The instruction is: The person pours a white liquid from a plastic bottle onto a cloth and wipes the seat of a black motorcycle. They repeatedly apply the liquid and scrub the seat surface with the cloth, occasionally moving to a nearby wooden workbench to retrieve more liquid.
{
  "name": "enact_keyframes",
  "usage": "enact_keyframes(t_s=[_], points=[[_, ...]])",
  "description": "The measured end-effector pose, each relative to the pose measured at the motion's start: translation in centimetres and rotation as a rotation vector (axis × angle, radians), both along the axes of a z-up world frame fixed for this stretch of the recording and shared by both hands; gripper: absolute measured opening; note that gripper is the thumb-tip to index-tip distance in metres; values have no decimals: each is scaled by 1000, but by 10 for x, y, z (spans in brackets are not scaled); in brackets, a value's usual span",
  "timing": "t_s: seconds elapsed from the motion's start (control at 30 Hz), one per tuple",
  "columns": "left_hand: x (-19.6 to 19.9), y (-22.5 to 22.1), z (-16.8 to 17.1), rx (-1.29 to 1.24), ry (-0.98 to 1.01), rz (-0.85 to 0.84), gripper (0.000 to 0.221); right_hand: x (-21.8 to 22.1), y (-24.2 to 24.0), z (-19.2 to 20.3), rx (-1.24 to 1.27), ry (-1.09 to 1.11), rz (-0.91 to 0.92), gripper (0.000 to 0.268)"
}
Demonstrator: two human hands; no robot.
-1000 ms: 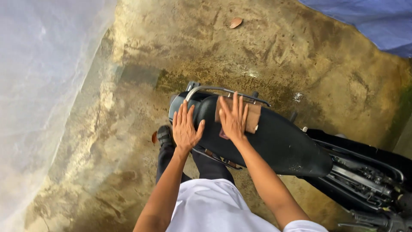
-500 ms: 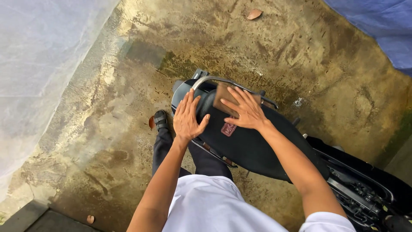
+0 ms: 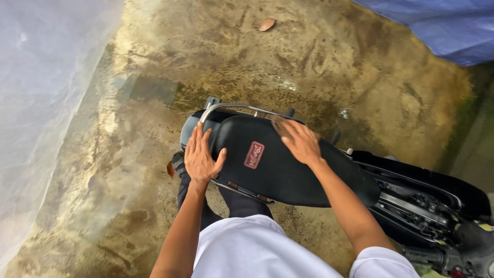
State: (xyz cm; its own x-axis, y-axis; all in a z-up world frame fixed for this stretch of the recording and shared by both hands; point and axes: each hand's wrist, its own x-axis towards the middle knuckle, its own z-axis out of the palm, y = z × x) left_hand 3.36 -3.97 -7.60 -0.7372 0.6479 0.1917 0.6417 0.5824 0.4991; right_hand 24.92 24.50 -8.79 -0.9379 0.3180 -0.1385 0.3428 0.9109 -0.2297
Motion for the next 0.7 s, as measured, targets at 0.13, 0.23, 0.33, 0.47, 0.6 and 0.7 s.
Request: enact_keyframes(t_s=[0.13, 0.23, 0.33, 0.47, 0.6, 0.7], points=[[-8, 6, -1, -32, 52, 25, 74, 36, 18, -23, -115, -199, -387, 58], [-6, 4, -5, -35, 55, 28, 75, -6, -14, -8, -46, -153, -322, 61], [-2, 0, 1, -48, 83, 11, 75, -77, -72, 16, 33, 61, -123, 63], [-5, 6, -2, -40, 211, 17, 64, -135, -127, -3, -152, 269, 19, 60], [1, -1, -3, 43, 129, -42, 54, -108, -110, -8, -150, 236, 51, 52], [-3, 1, -5, 32, 152, -37, 53, -83, -86, -17, -74, 218, -45, 50]])
